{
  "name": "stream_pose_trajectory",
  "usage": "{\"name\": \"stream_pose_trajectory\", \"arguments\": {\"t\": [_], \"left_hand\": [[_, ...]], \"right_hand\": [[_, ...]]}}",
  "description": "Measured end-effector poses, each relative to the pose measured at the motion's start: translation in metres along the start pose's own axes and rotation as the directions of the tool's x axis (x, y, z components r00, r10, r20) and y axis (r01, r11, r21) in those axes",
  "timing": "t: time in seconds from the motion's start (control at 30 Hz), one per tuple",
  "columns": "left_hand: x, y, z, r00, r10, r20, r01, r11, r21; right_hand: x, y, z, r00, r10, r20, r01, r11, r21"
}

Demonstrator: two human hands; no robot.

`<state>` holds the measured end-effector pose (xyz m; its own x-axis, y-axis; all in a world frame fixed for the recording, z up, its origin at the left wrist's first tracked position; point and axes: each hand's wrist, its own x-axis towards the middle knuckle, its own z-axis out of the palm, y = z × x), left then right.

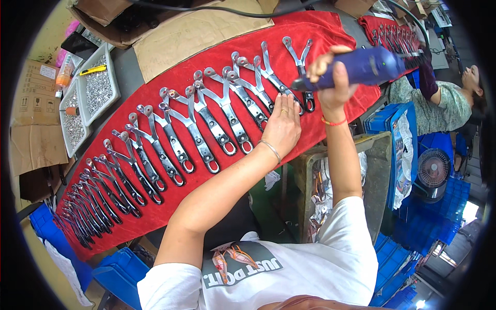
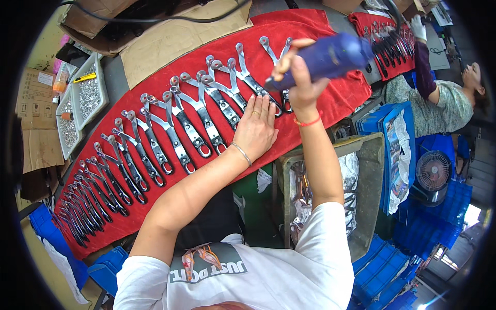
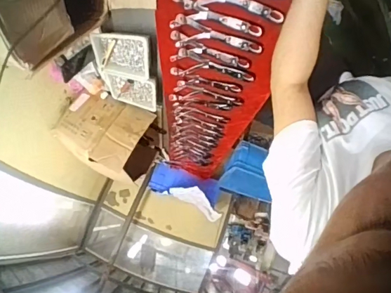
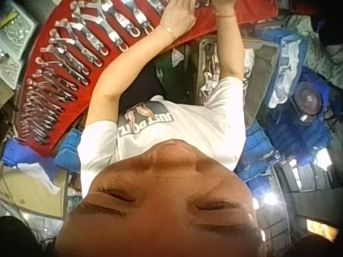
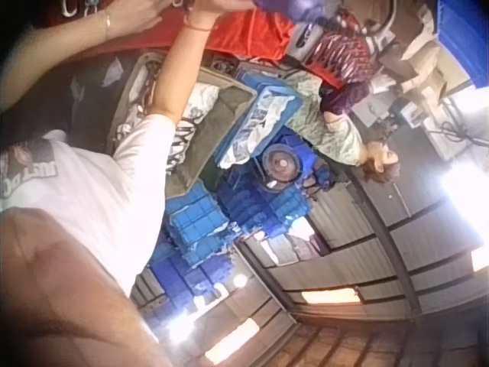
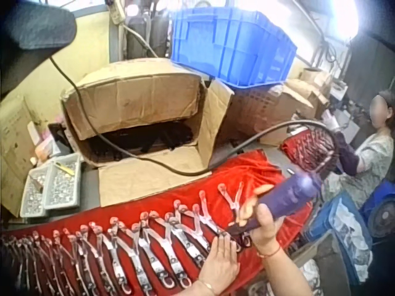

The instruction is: The person tightens screws on metal ratchet handles using an electric screwdriver.

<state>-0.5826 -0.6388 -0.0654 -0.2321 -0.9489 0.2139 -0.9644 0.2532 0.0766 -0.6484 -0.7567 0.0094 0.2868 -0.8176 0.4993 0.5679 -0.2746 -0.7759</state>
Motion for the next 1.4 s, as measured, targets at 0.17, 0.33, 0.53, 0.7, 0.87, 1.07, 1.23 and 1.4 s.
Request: {"name": "stream_pose_trajectory", "arguments": {"t": [0.17, 0.33, 0.53, 0.7, 0.87, 1.07, 1.23, 1.4], "left_hand": [[-0.001, 0.0, 0.001, 1.0, 0.008, -0.016, -0.008, 1.0, -0.02], [0.0, -0.001, 0.001, 1.0, 0.005, -0.028, -0.006, 0.999, -0.05], [0.0, 0.0, 0.001, 1.0, 0.007, -0.017, -0.008, 0.999, -0.046], [0.001, 0.0, 0.001, 0.999, 0.01, -0.034, -0.012, 0.999, -0.043], [0.001, -0.001, 0.004, 0.999, 0.008, -0.043, -0.01, 0.998, -0.058], [0.001, 0.001, 0.002, 0.998, 0.005, -0.057, -0.007, 1.0, -0.027], [0.003, 0.001, -0.003, 0.999, 0.001, -0.05, -0.002, 0.999, -0.032], [0.013, -0.015, -0.005, 0.997, -0.005, -0.076, -0.012, 0.975, -0.221]], "right_hand": [[-0.024, -0.026, -0.018, 0.998, -0.049, -0.026, 0.046, 0.993, -0.112], [-0.031, -0.026, -0.012, 0.997, -0.069, -0.019, 0.066, 0.985, -0.158], [-0.032, -0.024, -0.016, 0.997, -0.07, -0.012, 0.068, 0.991, -0.116], [-0.028, -0.025, -0.013, 0.998, -0.06, -0.001, 0.06, 0.988, -0.146], [-0.033, -0.02, -0.009, 0.997, -0.048, 0.062, 0.056, 0.991, -0.121], [-0.034, -0.016, -0.002, 0.988, 0.077, 0.135, -0.065, 0.994, -0.09], [-0.029, -0.011, 0.0, 0.979, 0.055, 0.198, -0.014, 0.979, -0.203], [-0.032, -0.036, -0.004, 1.0, -0.024, -0.001, 0.024, 0.994, -0.102]]}}
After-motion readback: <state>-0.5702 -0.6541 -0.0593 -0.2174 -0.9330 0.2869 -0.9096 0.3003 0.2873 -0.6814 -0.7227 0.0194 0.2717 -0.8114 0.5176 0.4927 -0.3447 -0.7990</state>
